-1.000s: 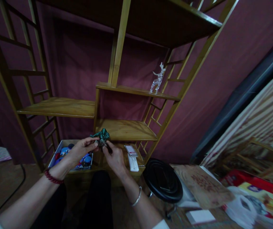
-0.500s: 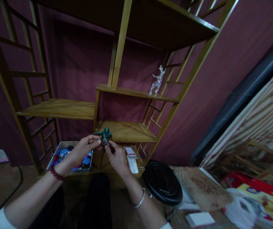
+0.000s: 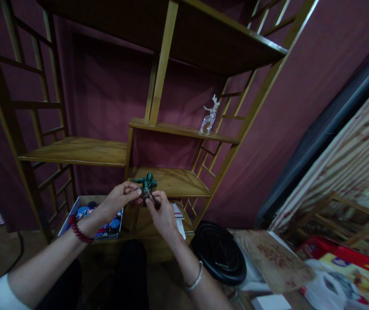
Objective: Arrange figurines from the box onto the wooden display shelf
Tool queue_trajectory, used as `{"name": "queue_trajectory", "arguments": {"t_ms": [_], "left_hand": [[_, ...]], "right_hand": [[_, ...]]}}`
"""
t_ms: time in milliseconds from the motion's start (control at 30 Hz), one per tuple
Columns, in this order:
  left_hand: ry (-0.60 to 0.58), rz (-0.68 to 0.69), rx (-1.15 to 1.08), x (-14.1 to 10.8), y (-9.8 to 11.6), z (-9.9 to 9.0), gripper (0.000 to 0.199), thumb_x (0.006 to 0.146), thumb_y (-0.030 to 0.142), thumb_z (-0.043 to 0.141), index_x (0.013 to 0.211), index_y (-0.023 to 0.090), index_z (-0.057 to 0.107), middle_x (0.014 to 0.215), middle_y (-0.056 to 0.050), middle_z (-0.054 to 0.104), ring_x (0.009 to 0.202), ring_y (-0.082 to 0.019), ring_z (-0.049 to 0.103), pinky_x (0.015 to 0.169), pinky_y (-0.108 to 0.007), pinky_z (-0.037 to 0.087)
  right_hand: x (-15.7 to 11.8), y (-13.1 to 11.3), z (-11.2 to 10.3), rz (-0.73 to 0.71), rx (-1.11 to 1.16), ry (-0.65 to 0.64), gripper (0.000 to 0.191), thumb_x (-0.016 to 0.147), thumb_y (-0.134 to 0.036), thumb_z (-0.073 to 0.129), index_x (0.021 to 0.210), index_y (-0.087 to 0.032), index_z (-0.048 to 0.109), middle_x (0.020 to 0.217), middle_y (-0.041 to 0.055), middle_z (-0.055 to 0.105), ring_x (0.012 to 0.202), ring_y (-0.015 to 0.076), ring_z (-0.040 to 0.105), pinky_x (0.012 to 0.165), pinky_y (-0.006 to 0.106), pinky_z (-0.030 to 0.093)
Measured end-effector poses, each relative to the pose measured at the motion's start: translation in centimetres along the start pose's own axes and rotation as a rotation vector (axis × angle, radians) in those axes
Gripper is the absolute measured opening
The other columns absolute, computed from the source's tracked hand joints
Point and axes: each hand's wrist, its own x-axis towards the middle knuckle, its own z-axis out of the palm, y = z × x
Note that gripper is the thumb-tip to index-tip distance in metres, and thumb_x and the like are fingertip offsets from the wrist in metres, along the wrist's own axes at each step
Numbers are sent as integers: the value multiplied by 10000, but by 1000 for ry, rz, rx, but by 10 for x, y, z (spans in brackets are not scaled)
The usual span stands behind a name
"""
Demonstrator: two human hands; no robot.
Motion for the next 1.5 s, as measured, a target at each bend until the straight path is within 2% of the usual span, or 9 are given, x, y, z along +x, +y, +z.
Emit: {"name": "queue_trajectory", "arguments": {"t_ms": [233,467,667,1000,1500], "left_hand": [[-21,-17,-19,6,9,11,314,612,288,700,752,149,456,643,-1,612,569,-107,602,599,-245,466],[-79,23,-32,12,20,25,320,613,272,703,749,151,440,609,30,584,536,-90,591,573,-227,465],[-108,45,-34,13,38,40,285,636,243,689,762,149,451,616,30,579,533,-80,580,581,-222,460],[-159,83,-10,13,66,60,211,679,210,660,750,143,472,609,17,593,548,-70,584,597,-208,452],[-144,128,-99,27,99,88,131,678,88,642,708,120,518,576,24,574,531,-60,579,634,-217,480]], "right_hand": [[2,-3,-14,-23,-31,28,209,788,-365,506,912,-204,460,733,4,658,608,129,592,559,223,457],[5,-12,-32,-22,-61,46,243,777,-388,518,928,-206,464,767,15,670,611,143,603,570,249,467],[10,-22,-50,-26,-76,78,257,772,-390,528,939,-203,473,831,42,669,692,163,621,644,281,488],[17,-32,-76,6,104,85,331,753,-473,533,928,-198,477,792,47,652,666,163,626,550,259,508],[38,-62,-114,-29,128,169,347,688,-463,612,869,-194,490,738,26,631,631,148,621,609,282,533]]}}
